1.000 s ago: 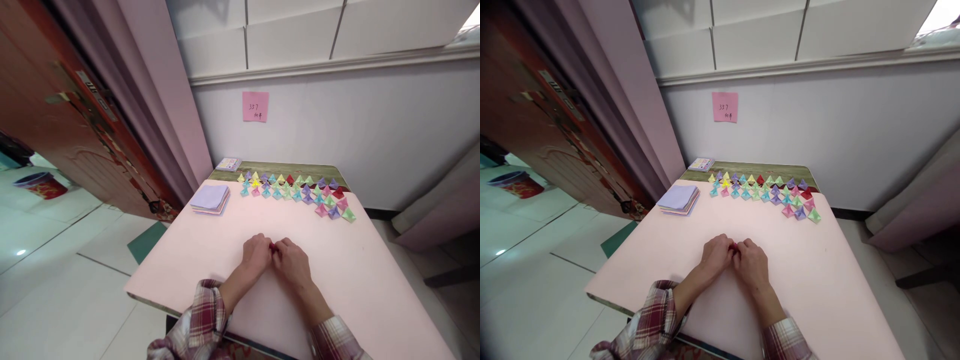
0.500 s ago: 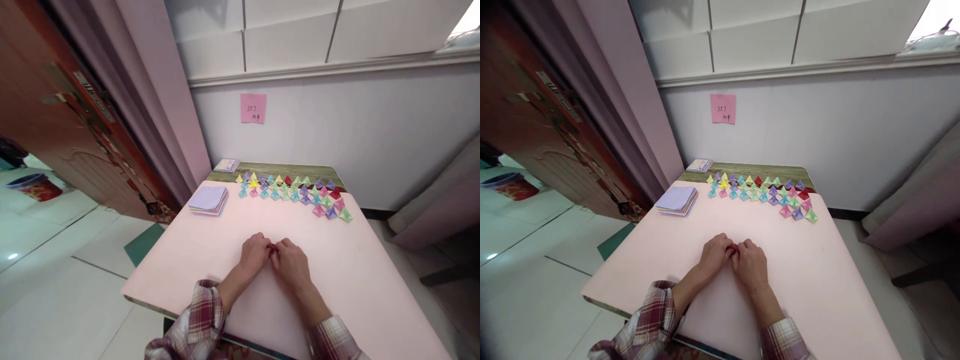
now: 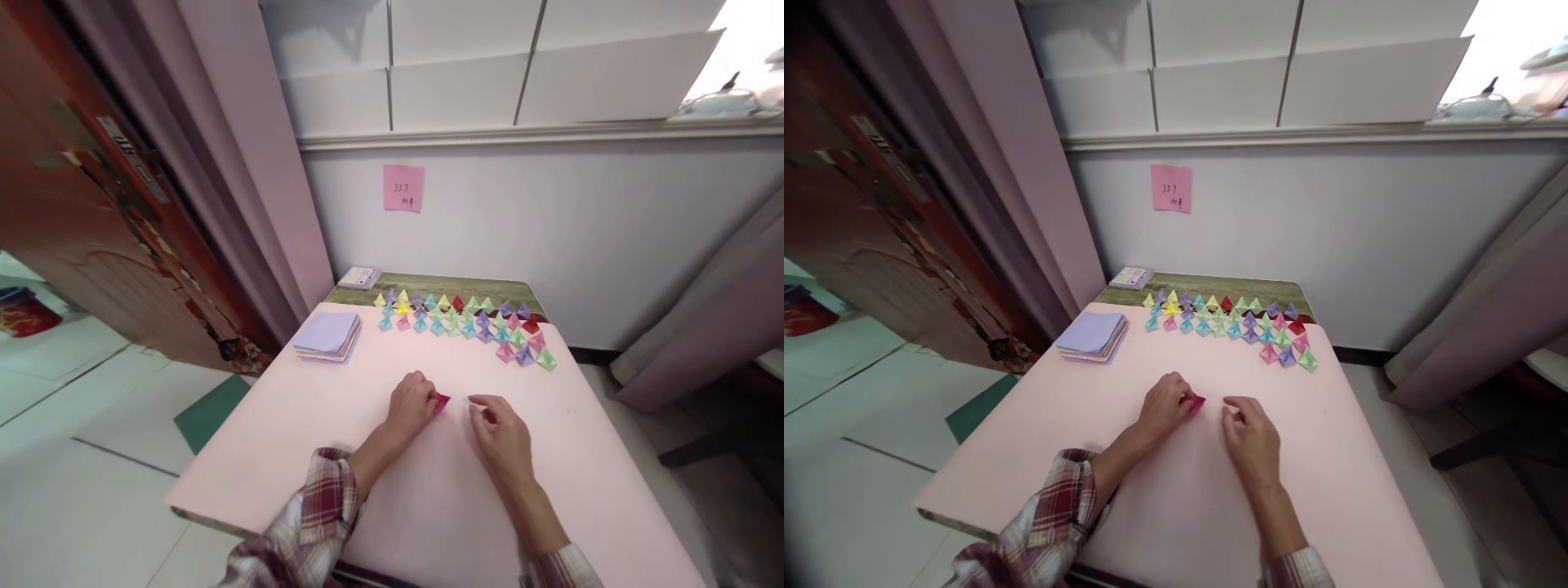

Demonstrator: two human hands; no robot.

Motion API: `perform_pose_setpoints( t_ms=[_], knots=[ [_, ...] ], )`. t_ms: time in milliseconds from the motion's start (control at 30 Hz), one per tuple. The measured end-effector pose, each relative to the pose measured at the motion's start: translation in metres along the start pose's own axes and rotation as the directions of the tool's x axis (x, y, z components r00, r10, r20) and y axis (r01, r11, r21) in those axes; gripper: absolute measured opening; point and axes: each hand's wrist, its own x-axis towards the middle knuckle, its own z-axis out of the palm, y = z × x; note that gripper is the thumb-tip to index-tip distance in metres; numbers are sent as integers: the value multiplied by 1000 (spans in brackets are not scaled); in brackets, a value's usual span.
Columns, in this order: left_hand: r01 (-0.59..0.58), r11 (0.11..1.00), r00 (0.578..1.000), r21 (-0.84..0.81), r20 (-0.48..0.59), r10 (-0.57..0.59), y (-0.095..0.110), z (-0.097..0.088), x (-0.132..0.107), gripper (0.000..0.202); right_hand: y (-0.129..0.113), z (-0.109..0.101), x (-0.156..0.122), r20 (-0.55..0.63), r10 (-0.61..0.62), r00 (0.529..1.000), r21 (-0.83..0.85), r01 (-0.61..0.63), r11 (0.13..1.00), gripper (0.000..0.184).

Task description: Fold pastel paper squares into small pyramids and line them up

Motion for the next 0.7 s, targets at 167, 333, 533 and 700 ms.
perform_pose_setpoints(
  t_ms=[167,333,533,700],
  knots=[
    [100,994,991,-42,89,-96,21,8,50,17,44,-29,6,-66,207,976,-70,-211,975,34],
    [242,967,956,-78,191,-224,42,27,108,22,58,-26,3,-107,292,950,32,-290,956,38],
    [361,927,919,-104,206,-335,61,51,150,21,60,-20,5,-102,281,954,63,-276,959,37],
    [350,913,931,-209,190,-313,72,58,160,19,62,-19,6,-118,222,968,69,-215,974,40]
  ],
)
